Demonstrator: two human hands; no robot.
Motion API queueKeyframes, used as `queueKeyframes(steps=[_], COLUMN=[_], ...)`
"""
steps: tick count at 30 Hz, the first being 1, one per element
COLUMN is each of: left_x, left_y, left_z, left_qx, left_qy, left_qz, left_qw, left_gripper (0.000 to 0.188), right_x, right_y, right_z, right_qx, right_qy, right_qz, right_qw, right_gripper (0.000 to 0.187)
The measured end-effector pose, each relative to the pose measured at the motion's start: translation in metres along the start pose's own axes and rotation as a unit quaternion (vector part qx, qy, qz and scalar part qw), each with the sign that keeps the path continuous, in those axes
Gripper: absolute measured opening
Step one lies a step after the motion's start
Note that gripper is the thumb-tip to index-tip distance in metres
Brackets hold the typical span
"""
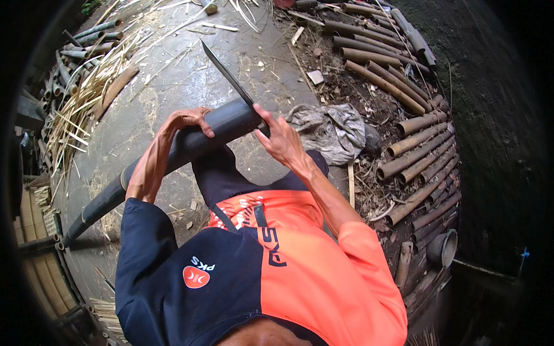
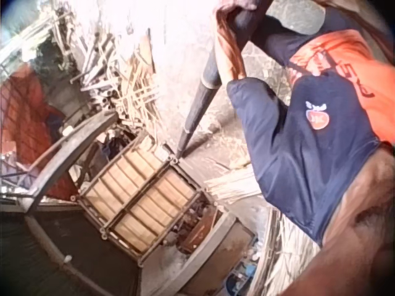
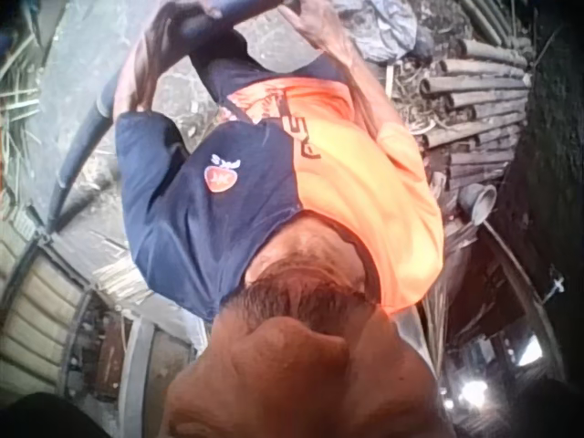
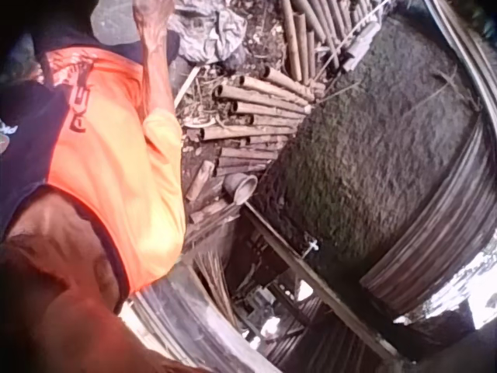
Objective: The person gathers and aligns thin bamboo strips, then uses a machete and a wooden mallet to split a long black pipe into sections.
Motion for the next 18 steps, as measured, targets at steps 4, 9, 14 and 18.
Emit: queueKeyframes(steps=[4,9,14,18], left_x=[0.027,0.068,0.108,0.128], left_y=[0.015,0.011,-0.010,-0.028], left_z=[-0.009,-0.011,0.002,0.005], left_qx=[-0.007,-0.026,0.025,0.036], left_qy=[-0.127,-0.306,-0.346,-0.359], left_qz=[-0.157,-0.354,-0.517,-0.597], left_qw=[0.979,0.883,0.783,0.717], left_gripper=[0.088,0.089,0.081,0.074], right_x=[0.001,-0.002,0.002,0.002], right_y=[-0.023,-0.031,-0.036,-0.045], right_z=[0.013,0.026,0.026,0.026], right_qx=[0.004,0.043,0.057,0.069], right_qy=[0.028,0.052,0.071,0.084], right_qz=[0.016,0.058,0.101,0.134], right_qw=[0.999,0.996,0.991,0.985], right_gripper=[0.060,0.059,0.058,0.056])
Point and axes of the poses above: each hand's wrist, its own y-axis away from the middle knuckle, its own x-axis out of the palm, z = x × y, the point moved 1 cm from there along -y, towards the middle knuckle, and after that the axes turned 10 degrees about z, right-handed, at the moved point
